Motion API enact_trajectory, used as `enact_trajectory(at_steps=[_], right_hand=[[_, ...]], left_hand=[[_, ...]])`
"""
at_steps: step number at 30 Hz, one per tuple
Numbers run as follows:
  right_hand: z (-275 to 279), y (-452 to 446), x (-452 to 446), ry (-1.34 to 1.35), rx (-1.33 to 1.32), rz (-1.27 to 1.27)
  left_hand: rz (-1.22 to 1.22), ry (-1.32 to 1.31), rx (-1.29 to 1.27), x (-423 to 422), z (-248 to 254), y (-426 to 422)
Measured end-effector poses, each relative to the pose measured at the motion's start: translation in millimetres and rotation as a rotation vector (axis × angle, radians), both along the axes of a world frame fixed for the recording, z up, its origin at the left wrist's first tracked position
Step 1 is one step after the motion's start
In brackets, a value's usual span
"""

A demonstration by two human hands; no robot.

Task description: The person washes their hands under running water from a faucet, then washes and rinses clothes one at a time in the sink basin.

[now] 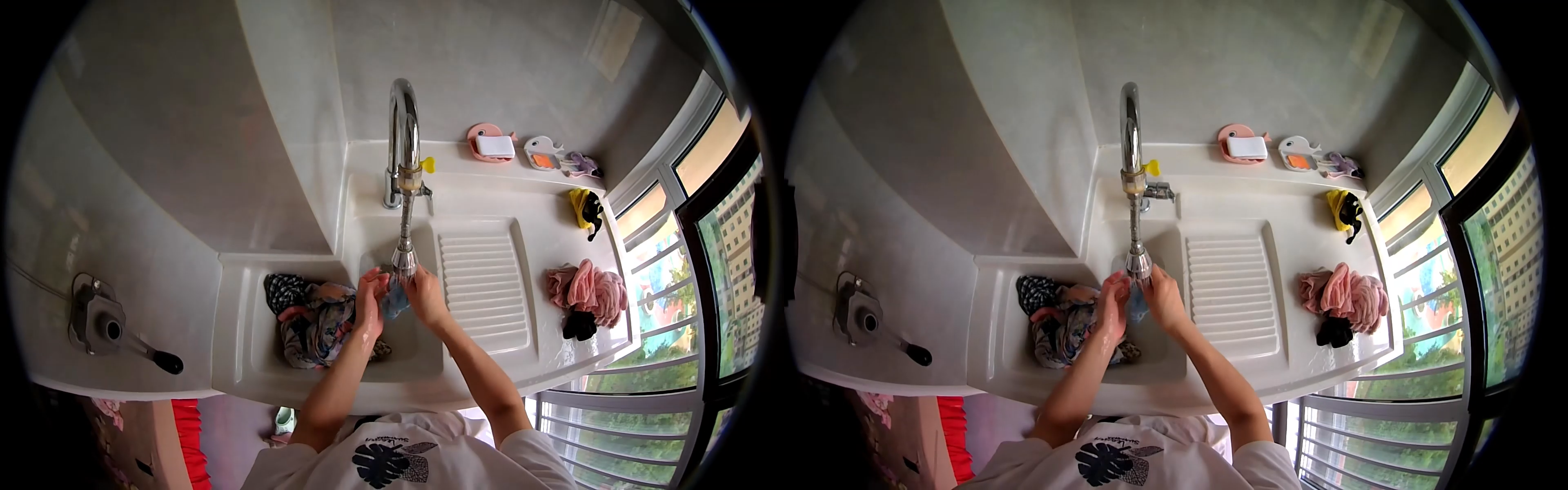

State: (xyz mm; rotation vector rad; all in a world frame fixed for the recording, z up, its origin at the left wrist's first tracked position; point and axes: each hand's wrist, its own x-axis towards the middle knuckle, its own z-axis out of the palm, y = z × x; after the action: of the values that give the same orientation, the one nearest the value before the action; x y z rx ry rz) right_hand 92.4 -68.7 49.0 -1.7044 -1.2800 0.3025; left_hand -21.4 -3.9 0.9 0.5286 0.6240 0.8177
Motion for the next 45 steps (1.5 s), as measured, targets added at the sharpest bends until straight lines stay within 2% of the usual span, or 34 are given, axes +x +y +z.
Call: enact_trajectory(at_steps=[1, 2, 3, 4, 6, 7, 9, 10, 12, 14, 16, 17, 19, 21, 23, 24, 25, 26, 27, 28, 29, 31, 32, 33, 34, 36, 37, 38, 39, 40, 41, 42, 44, 45], right_hand=[[2.0, 0.3, -0.6, -0.003, -0.001, 0.002], [3.9, 1.7, -2.6, 0.243, -0.004, 0.020], [5.4, 3.6, -4.0, 0.486, -0.007, 0.039], [0.5, 7.9, -4.2, 0.481, -0.008, 0.044], [-6.3, 15.8, -5.7, 0.806, 0.152, 0.040], [-2.2, 16.0, -0.6, 0.804, 0.151, 0.040], [8.1, 13.9, 13.2, 0.448, 0.001, -0.179], [-1.5, 14.0, 17.2, 0.451, -0.001, -0.183], [-33.4, 22.1, 28.3, 0.152, 0.113, 0.137], [-62.6, 8.9, -15.6, 0.154, -0.093, 0.151], [-3.9, -13.7, -71.8, -0.347, 0.010, 0.085], [6.4, -14.6, -75.5, -0.356, -0.032, 0.091], [6.4, -6.6, -67.9, -0.356, -0.080, 0.095], [-9.1, 21.4, -34.1, -0.451, -0.137, -0.151], [-7.8, 34.5, -27.5, -0.396, -0.142, -0.220], [4.4, 32.4, -38.3, -0.328, -0.274, -0.228], [16.5, 30.6, -49.4, -0.260, -0.401, -0.235], [21.2, 28.7, -55.9, -0.190, -0.526, -0.242], [15.3, 17.2, -63.3, -0.573, 0.056, -0.265], [9.2, 14.5, -63.8, -0.567, 0.053, -0.268], [-0.6, 14.6, -60.1, -0.599, 0.010, -0.190], [-11.1, 19.4, -43.1, -0.535, -0.146, -0.117], [-8.6, 29.8, -23.7, -0.442, -0.251, -0.127], [-8.1, 31.7, -5.7, -0.262, -0.299, -0.160], [-12.2, 37.7, 6.3, -0.256, -0.164, -0.260], [-18.8, 33.1, -4.1, -0.231, -0.206, -0.349], [-11.5, 26.7, -27.0, -0.425, -0.353, -0.349], [-26.2, 20.5, -42.9, -0.415, -0.172, -0.203], [-20.8, 19.8, -45.0, -0.442, 0.005, -0.266], [-14.8, 18.8, -45.7, -0.466, 0.183, -0.324], [-20.8, 20.7, -32.7, -0.254, -0.333, -0.308], [-28.4, 25.3, -9.3, -0.207, -0.369, -0.298], [-45.5, 32.3, 27.4, -0.121, -0.261, -0.432], [-59.4, 29.8, 34.1, -0.120, -0.259, -0.435]], left_hand=[[-0.129, 0.181, -0.070, 3.1, -17.0, 6.1], [-0.256, 0.363, -0.140, 5.3, -33.6, 11.0], [-0.291, 0.321, -0.133, 7.4, -31.5, 6.3], [-0.286, 0.315, -0.132, 6.7, -28.8, 7.3], [-0.557, 0.083, -0.479, 3.0, -20.5, 7.9], [-0.558, 0.081, -0.479, 3.2, -22.7, 5.9], [-0.564, -0.386, -0.417, 1.5, -30.4, 0.3], [-0.566, -0.383, -0.421, 2.6, -33.9, 1.2], [-0.408, -0.389, -0.535, 9.1, -42.3, 7.3], [-0.399, -0.442, -0.449, 18.4, -79.3, 16.0], [-0.524, -0.527, -0.450, 25.8, -66.9, 24.4], [-0.588, -0.566, -0.447, 29.6, -59.1, 28.5], [-0.357, -0.998, -0.199, 45.1, -52.3, -0.2], [-0.138, -1.107, -0.139, 50.8, -38.5, -24.0], [-0.371, -0.709, -0.250, 40.0, -42.8, 2.7], [-0.346, -0.354, -0.262, 37.5, -50.1, 4.9], [-0.429, -0.773, -0.151, 41.2, -54.2, 4.9], [-0.431, -0.705, -0.159, 36.2, -58.7, 8.7], [-0.434, -0.637, -0.167, 30.4, -49.3, 11.5], [-0.439, -0.570, -0.177, 24.7, -41.7, 14.6], [-0.508, -0.743, -0.188, 28.5, -71.2, 18.5], [-0.458, -0.549, -0.355, 27.5, -53.0, 6.3], [-0.338, -0.180, -0.492, 26.8, -14.3, -4.1], [-0.579, -0.448, -0.468, 29.0, -44.6, 3.4], [-0.815, -0.718, -0.437, 29.1, -46.6, 6.5], [-0.417, -0.113, -0.530, 38.4, -21.4, -3.4], [-0.445, -0.180, -0.331, 44.5, -85.3, 3.4], [-0.371, -0.554, -0.189, 45.4, -86.1, -3.2], [-0.339, -0.973, -0.089, 46.1, -84.9, -10.0], [-0.368, -0.558, -0.130, 38.0, -60.8, -1.1], [-0.452, -0.183, -0.207, 29.7, -34.6, 7.7], [-0.395, -0.057, -0.575, 32.3, -35.2, 5.4], [-0.653, -0.381, -0.434, 8.0, -58.0, 13.4], [-0.656, -0.380, -0.432, 8.8, -43.3, 11.3]])
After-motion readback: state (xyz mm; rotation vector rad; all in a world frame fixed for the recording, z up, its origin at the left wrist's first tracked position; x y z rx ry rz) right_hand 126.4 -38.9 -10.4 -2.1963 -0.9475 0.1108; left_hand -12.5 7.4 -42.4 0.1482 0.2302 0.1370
